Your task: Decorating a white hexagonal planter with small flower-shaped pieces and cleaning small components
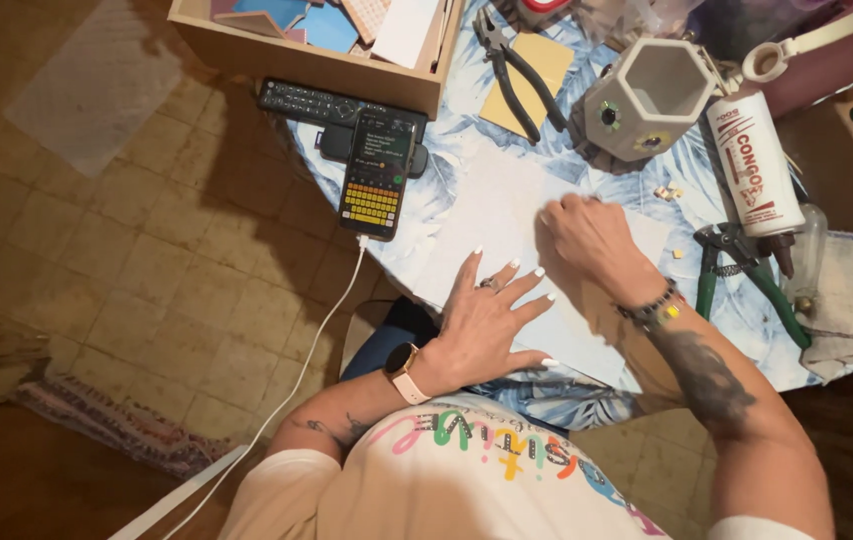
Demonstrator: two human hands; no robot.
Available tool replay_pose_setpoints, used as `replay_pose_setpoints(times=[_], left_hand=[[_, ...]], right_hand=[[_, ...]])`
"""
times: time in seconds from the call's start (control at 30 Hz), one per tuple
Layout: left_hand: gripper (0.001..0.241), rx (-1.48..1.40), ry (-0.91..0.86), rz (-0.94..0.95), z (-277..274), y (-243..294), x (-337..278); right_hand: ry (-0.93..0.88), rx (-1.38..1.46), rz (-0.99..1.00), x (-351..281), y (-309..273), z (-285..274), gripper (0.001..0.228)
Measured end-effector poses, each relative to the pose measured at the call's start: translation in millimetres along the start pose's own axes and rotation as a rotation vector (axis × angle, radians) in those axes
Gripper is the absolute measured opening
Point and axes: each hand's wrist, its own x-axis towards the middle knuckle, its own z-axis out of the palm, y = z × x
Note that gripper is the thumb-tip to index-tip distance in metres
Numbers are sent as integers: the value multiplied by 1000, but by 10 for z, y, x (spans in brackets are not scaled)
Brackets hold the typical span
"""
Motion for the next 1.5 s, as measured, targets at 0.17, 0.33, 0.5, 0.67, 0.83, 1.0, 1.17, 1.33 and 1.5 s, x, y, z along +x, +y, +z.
replay_pose_setpoints(times=[0.17,0.33,0.5,0.67,0.83,1.0,1.17,1.33,1.5], left_hand=[[63,18,17,23,38,-29,-16],[63,-10,36,38,15,-18,-38],[66,26,24,35,22,21,-47],[67,44,39,17,34,89,-48],[68,50,22,-6,47,92,-50],[68,47,19,7,52,69,-50],[69,56,31,8,61,44,-60],[71,41,69,22,-20,53,-49],[72,-239,355,35,-104,142,35]], right_hand=[[-182,62,36,-792,-100,-164,18],[-360,121,125,-1242,-177,-433,18],[-244,271,236,-1088,-115,-408,20],[-117,227,171,-449,-119,-290,20],[-44,153,68,69,-97,-191,18],[-77,110,69,163,-131,-185,22],[-220,78,54,-455,-196,-324,23],[-359,68,70,-1125,-165,-384,17],[154,741,272,-1097,-284,-634,16]])
